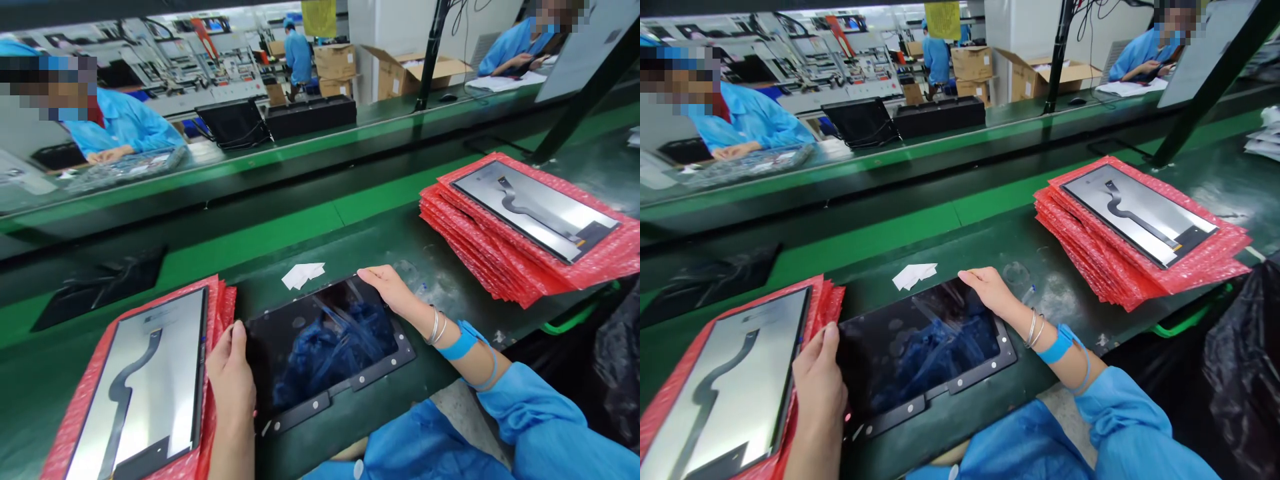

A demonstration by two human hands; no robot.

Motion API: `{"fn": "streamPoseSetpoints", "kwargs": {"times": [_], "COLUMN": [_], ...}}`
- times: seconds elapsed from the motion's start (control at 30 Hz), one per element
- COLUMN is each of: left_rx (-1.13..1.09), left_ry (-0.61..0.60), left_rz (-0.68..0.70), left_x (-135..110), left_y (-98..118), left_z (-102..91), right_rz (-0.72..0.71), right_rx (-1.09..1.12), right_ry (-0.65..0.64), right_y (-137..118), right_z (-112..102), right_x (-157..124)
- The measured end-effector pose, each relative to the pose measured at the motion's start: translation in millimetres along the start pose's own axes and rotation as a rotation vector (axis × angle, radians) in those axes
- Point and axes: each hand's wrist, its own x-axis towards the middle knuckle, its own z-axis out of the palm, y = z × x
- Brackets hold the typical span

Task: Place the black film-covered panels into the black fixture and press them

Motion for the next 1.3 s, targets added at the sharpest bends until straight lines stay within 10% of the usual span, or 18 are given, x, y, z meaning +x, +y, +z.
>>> {"fn": "streamPoseSetpoints", "kwargs": {"times": [0.5,0.93,1.3], "left_rx": [-0.498,-0.433,-0.566], "left_ry": [0.204,-0.456,-0.396], "left_rz": [-0.212,-0.365,-0.377], "left_x": [21.7,-16.0,-18.4], "left_y": [2.1,5.3,13.5], "left_z": [18.4,39.1,35.9], "right_rz": [0.072,0.096,0.041], "right_rx": [0.137,0.244,0.292], "right_ry": [-0.250,0.164,0.229], "right_y": [-22.4,-11.0,-27.1], "right_z": [-18.7,-42.0,-19.0], "right_x": [-10.8,6.0,36.6]}}
